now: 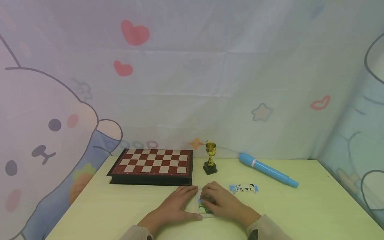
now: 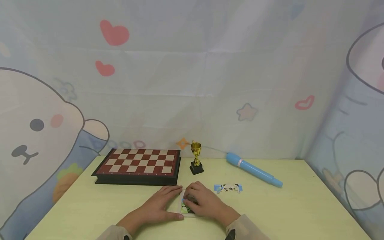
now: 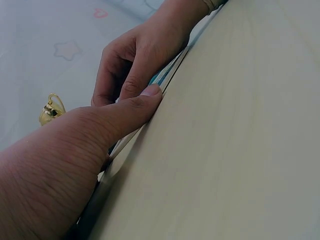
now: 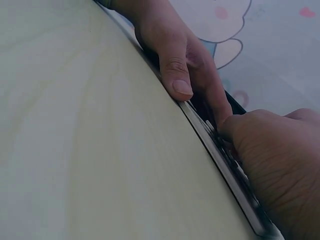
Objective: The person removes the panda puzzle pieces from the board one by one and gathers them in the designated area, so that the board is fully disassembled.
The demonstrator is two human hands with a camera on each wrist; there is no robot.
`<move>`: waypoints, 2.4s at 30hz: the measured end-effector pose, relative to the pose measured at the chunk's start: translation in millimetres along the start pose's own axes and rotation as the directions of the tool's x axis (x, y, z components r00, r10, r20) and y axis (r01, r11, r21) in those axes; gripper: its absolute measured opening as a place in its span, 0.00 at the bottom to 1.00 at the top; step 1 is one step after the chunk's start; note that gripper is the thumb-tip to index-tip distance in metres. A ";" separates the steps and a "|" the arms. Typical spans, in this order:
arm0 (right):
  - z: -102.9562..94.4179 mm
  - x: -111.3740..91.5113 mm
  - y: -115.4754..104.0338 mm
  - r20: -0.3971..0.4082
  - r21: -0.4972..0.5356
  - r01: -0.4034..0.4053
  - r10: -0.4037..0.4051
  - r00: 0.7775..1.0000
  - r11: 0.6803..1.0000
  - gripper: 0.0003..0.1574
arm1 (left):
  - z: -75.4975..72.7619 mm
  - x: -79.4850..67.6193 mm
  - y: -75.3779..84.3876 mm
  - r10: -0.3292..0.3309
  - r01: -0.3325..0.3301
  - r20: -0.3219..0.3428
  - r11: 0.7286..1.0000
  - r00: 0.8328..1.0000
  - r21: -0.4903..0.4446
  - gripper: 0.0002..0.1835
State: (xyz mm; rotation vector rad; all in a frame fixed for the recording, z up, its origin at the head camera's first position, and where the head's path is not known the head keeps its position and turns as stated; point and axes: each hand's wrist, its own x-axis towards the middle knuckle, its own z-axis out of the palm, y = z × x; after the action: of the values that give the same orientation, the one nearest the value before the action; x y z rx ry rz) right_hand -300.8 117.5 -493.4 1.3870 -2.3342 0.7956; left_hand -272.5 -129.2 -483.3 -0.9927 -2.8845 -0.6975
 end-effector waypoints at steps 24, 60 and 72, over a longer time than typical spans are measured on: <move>-1.2 1.4 -8.9 0.048 -0.073 -0.135 0.138 0.989 0.988 0.12 | 1.4 1.4 -1.0 -0.002 0.002 0.002 1.000 1.000 0.014 0.52; -5.4 3.3 -12.5 0.018 -0.033 -0.129 0.129 0.991 0.991 0.11 | 2.7 2.5 -3.1 -0.009 0.009 0.006 1.000 1.000 0.005 0.52; -3.2 1.2 -9.2 -0.043 0.044 0.015 -0.013 0.999 0.999 0.09 | 0.7 1.4 -0.1 -0.002 0.001 0.006 1.000 1.000 0.024 0.52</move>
State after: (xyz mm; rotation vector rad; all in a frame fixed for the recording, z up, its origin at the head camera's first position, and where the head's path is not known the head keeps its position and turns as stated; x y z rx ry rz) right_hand -293.4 115.1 -487.5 1.3891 -2.2855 0.8699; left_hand -273.6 -128.2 -483.8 -0.9920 -2.8921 -0.6598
